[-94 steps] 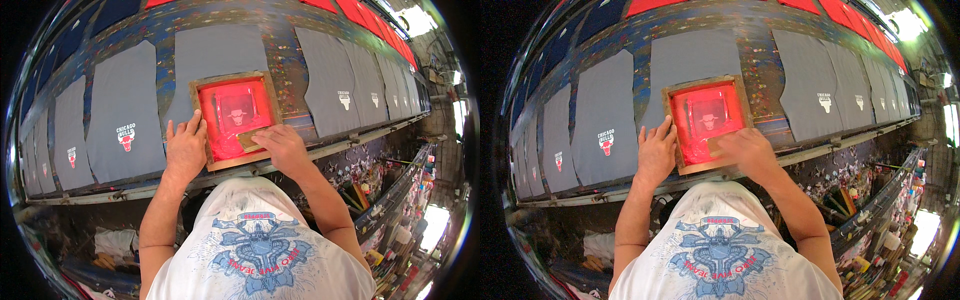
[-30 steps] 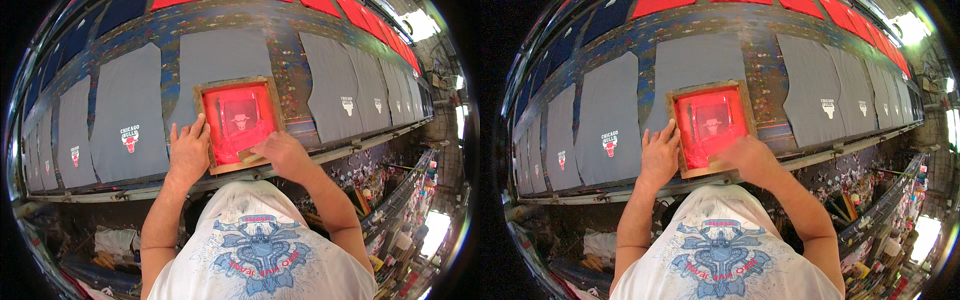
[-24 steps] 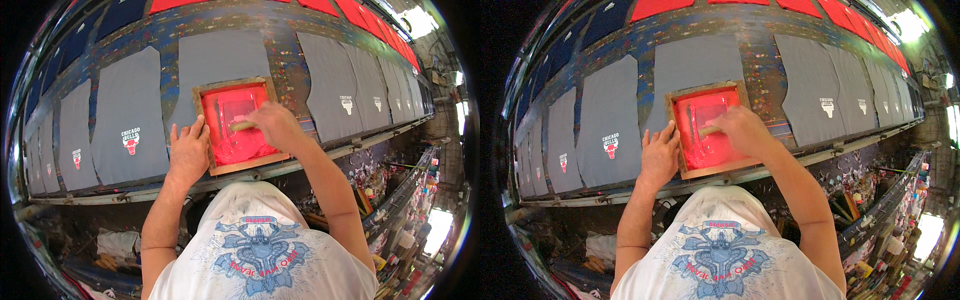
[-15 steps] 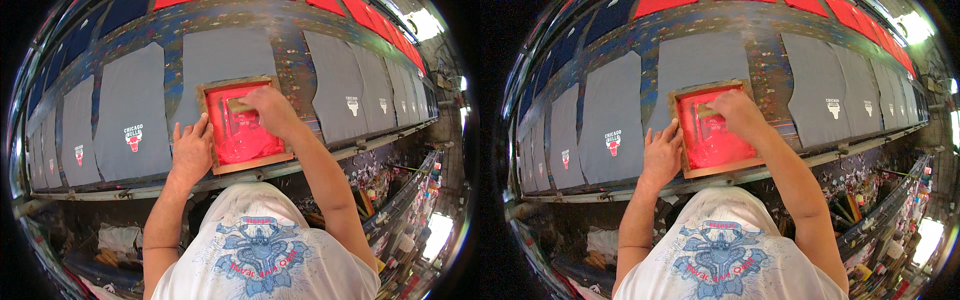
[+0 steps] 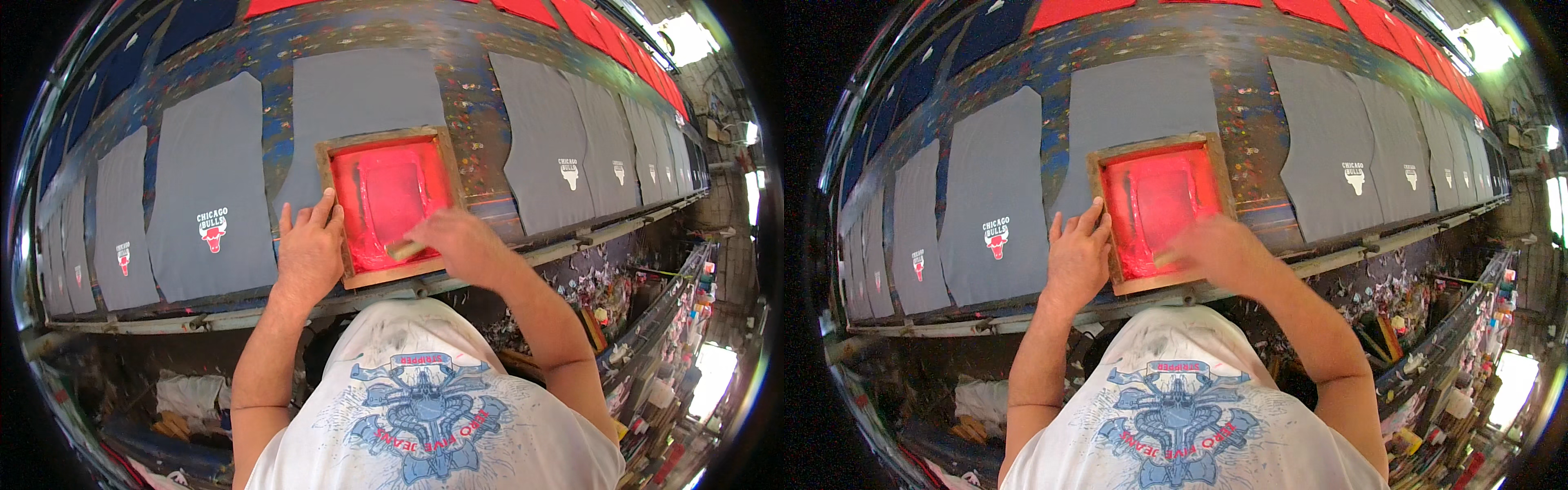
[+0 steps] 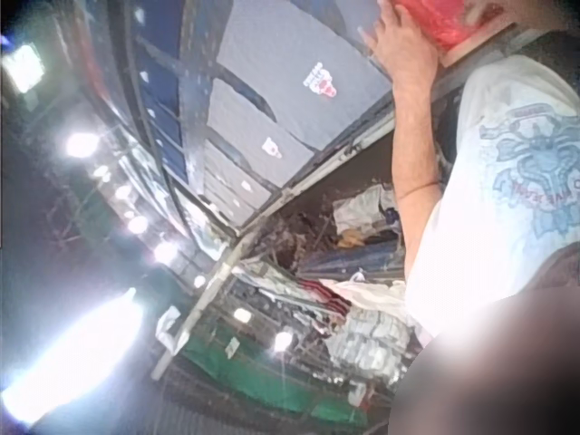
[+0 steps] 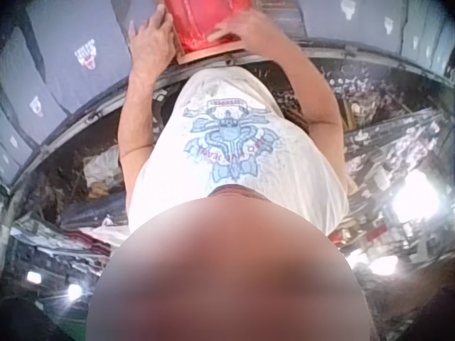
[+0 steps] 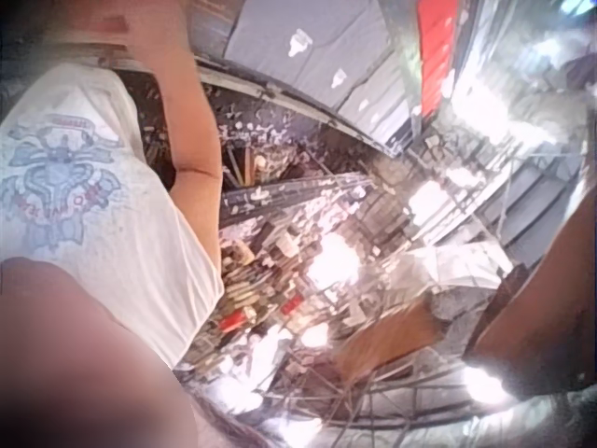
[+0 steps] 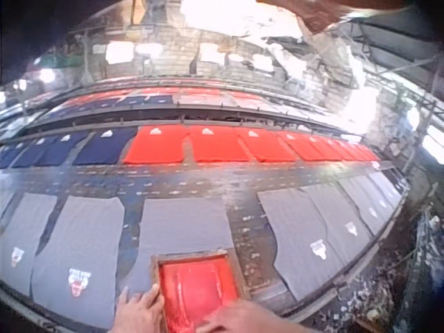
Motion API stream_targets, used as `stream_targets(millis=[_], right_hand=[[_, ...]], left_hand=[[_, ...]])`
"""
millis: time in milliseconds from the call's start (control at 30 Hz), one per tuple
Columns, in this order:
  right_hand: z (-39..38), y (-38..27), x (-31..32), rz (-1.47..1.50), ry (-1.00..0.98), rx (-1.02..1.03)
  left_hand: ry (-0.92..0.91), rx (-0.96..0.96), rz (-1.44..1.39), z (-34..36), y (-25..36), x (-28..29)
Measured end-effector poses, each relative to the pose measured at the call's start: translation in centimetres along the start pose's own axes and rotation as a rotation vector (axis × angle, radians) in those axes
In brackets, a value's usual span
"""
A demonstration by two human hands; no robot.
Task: The person uses a wooden screen printing frame with red ink to print a Chicago Bulls logo onto a series of gray and black t-shirts laid out on a workbench. They repeatedly position the frame, pull the squeegee across the screen to transfer ink, and lift the frame to reveal the printed logo.
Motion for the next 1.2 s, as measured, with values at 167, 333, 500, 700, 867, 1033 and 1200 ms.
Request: stream_targets(millis=[167,333,500,700,867,1033,1200], right_hand=[[5.2,6.2,1.0,-0.038,0.137,-0.094],[7.4,8.8,0.8,-0.107,0.19,-0.143],[6.3,7.5,0.1,-0.092,0.146,-0.096],[3.4,3.7,-1.2,-0.089,0.157,-0.042],[0.2,-0.2,-1.9,-0.055,0.152,-0.059],[-2.0,-2.6,-2.9,-0.065,0.131,-0.075],[-3.2,-3.1,-3.8,0.003,0.059,-0.077]], left_hand=[[0.007,-0.02,0.012,0.0,0.1,0.3],[0.008,-0.025,0.021,0.0,0.1,0.3],[0.004,-0.02,0.015,0.0,0.0,0.1],[-0.004,-0.01,0.018,0.0,0.2,0.2],[-0.012,-0.002,-0.004,0.1,0.0,0.1],[0.11,0.052,-0.294,-0.7,-0.7,-1.2],[0.346,0.22,-0.718,-2.3,-0.9,-4.2]])
Point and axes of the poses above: each hand's wrist, its own z-axis towards the middle knuckle, its own x-axis out of the back of the hand, y = z × x, the point moved 6 cm from there along z, towards the middle knuckle, and after that the axes turned 9 degrees about x, right-handed, at the moved point
